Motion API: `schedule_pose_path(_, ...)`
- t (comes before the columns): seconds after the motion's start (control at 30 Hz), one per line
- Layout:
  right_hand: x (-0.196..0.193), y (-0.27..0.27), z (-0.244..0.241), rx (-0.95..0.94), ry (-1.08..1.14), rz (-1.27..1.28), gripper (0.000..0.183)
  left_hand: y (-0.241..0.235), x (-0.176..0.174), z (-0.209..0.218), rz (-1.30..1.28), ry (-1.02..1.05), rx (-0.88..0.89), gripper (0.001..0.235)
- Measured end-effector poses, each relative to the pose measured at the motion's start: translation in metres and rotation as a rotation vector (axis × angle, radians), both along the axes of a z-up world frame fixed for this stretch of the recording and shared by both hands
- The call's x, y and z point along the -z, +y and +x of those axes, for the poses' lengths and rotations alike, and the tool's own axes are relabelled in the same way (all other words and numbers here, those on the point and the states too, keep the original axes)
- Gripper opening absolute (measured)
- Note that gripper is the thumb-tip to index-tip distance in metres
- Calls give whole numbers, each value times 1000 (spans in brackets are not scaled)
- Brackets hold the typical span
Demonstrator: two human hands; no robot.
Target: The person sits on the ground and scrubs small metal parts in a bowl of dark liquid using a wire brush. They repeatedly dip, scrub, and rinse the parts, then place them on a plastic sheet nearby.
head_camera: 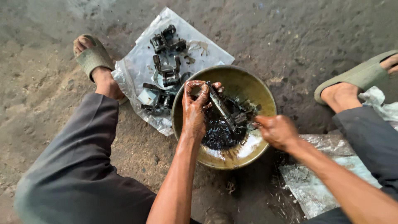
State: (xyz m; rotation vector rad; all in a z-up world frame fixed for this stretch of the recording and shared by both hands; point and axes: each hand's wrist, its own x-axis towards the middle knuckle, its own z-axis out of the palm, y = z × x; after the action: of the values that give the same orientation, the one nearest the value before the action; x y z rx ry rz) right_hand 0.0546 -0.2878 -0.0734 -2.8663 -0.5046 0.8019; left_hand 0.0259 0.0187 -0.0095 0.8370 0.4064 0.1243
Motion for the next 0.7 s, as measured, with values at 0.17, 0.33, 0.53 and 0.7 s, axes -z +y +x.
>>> schedule_pose_path(0.17,-136,11,22,-496,-409,-87,29,4,1,-6,-12,-34,2,12)
schedule_pose_path(0.33,-223,30,40,-769,-609,-65,24,-1,-4,-5,-127,-75,7,13)
schedule_pose_path(0.53,-253,63,37,-817,-587,-106,23,-12,-14,-5,-241,-159,51,14)
schedule_pose_path(0.7,-250,83,26,-887,-682,-1,28,-16,-13,-6,-127,-149,55,14)
